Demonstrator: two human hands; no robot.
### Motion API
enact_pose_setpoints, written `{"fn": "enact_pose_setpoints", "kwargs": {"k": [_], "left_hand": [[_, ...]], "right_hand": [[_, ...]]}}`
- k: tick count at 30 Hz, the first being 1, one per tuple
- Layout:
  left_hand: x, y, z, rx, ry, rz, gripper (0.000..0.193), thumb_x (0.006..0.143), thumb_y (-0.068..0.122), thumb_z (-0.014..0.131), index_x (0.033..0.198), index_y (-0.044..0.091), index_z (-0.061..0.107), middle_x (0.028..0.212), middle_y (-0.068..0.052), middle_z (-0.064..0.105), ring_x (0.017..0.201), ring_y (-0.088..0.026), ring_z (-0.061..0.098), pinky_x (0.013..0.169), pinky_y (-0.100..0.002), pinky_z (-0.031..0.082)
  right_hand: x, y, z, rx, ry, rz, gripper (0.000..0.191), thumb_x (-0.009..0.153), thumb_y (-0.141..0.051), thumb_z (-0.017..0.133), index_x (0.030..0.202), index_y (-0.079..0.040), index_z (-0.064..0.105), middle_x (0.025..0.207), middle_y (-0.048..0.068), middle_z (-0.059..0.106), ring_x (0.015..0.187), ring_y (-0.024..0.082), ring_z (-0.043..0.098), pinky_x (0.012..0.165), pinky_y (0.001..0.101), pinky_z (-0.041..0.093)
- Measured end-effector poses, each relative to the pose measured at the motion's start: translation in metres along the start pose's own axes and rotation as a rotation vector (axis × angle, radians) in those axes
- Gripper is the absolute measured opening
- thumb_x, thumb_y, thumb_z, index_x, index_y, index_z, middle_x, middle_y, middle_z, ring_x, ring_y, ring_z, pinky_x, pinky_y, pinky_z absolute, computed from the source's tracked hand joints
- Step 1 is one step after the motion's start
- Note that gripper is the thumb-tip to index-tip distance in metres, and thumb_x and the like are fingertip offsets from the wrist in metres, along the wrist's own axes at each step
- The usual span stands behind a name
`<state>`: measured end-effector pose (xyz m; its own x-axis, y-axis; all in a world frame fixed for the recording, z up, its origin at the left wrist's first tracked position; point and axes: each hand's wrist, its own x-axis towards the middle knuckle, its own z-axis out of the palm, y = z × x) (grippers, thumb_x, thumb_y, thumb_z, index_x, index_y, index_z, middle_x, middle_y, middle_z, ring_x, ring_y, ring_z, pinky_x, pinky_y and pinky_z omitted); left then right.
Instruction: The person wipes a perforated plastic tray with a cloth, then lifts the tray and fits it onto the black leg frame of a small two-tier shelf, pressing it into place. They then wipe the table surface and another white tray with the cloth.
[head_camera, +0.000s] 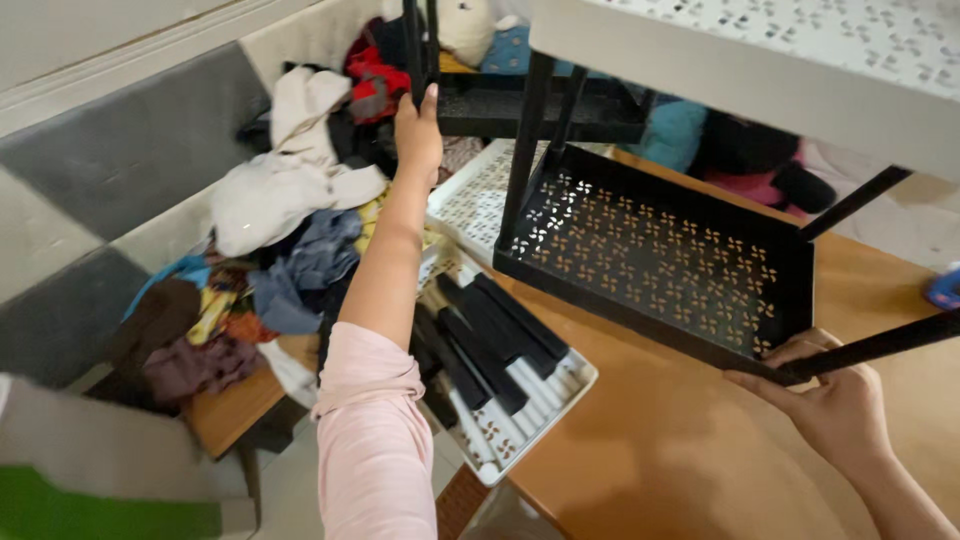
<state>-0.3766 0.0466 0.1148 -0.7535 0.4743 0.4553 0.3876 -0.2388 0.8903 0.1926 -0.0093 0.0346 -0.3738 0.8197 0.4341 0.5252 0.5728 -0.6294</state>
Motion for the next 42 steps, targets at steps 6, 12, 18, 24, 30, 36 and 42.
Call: {"fn": "enact_pose_setpoints", "kwargs": {"k": [6, 12, 18, 24, 30, 36, 42], "left_hand": [[-0.002, -0.003, -0.114, 0.031, 0.219, 0.151, 0.042, 0.105, 0.034, 0.059, 0.124, -0.004, 0.063, 0.113, -0.017, 0.071, 0.102, -0.027, 0.066, 0.093, -0.037, 0.050], [-0.022, -0.013, -0.222, -0.363, 0.355, -0.017, 0.038, 0.104, 0.032, 0.061, 0.123, -0.001, 0.058, 0.108, -0.011, 0.067, 0.095, -0.021, 0.066, 0.078, -0.036, 0.061], [-0.066, -0.020, -0.323, -0.286, 0.563, 0.043, 0.040, 0.103, 0.031, 0.061, 0.129, 0.002, 0.055, 0.118, -0.009, 0.066, 0.101, -0.018, 0.069, 0.080, -0.035, 0.063], [-0.121, -0.044, -0.388, -0.012, 0.746, 0.056, 0.049, 0.105, 0.033, 0.063, 0.139, 0.000, 0.051, 0.131, -0.012, 0.064, 0.113, -0.020, 0.064, 0.095, -0.034, 0.054], [-0.178, -0.068, -0.399, 0.234, 0.803, -0.017, 0.047, 0.106, 0.034, 0.063, 0.133, -0.004, 0.058, 0.129, -0.014, 0.063, 0.114, -0.022, 0.059, 0.104, -0.036, 0.044], [-0.220, -0.088, -0.374, 0.090, 0.790, 0.026, 0.039, 0.103, 0.031, 0.066, 0.123, -0.002, 0.059, 0.119, -0.009, 0.061, 0.110, -0.019, 0.055, 0.101, -0.033, 0.043], [-0.253, -0.099, -0.338, 0.007, 0.713, -0.048, 0.032, 0.097, 0.019, 0.072, 0.121, 0.003, 0.058, 0.114, -0.003, 0.062, 0.104, -0.015, 0.057, 0.095, -0.029, 0.045]], "right_hand": [[0.042, -0.033, 0.024, 0.179, -0.065, -0.047, 0.032, 0.069, -0.017, 0.091, 0.081, 0.001, 0.067, 0.092, 0.006, 0.066, 0.082, 0.014, 0.064, 0.074, 0.0287, 0.052], [0.087, -0.086, 0.056, 0.289, -0.084, -0.136, 0.034, 0.076, -0.018, 0.091, 0.086, -0.001, 0.064, 0.088, 0.005, 0.066, 0.082, 0.011, 0.062, 0.075, 0.0271, 0.051], [0.141, -0.146, 0.102, 0.250, -0.112, -0.156, 0.043, 0.078, -0.029, 0.094, 0.084, -0.001, 0.062, 0.081, 0.005, 0.066, 0.073, 0.010, 0.057, 0.065, 0.0276, 0.047], [0.185, -0.193, 0.158, 0.245, -0.198, -0.187, 0.047, 0.077, -0.038, 0.096, 0.082, -0.002, 0.067, 0.074, 0.006, 0.069, 0.063, 0.011, 0.060, 0.058, 0.0279, 0.047], [0.193, -0.207, 0.203, 0.388, -0.252, -0.202, 0.044, 0.077, -0.038, 0.094, 0.086, -0.002, 0.071, 0.077, 0.005, 0.073, 0.066, 0.010, 0.065, 0.061, 0.0267, 0.051], [0.188, -0.192, 0.212, 0.428, -0.225, -0.225, 0.042, 0.079, -0.036, 0.093, 0.086, -0.002, 0.070, 0.080, 0.005, 0.074, 0.068, 0.009, 0.066, 0.064, 0.0259, 0.052], [0.186, -0.170, 0.212, 0.328, -0.184, -0.190, 0.044, 0.079, -0.034, 0.095, 0.083, 0.000, 0.068, 0.076, 0.008, 0.071, 0.066, 0.012, 0.062, 0.063, 0.0282, 0.049]]}}
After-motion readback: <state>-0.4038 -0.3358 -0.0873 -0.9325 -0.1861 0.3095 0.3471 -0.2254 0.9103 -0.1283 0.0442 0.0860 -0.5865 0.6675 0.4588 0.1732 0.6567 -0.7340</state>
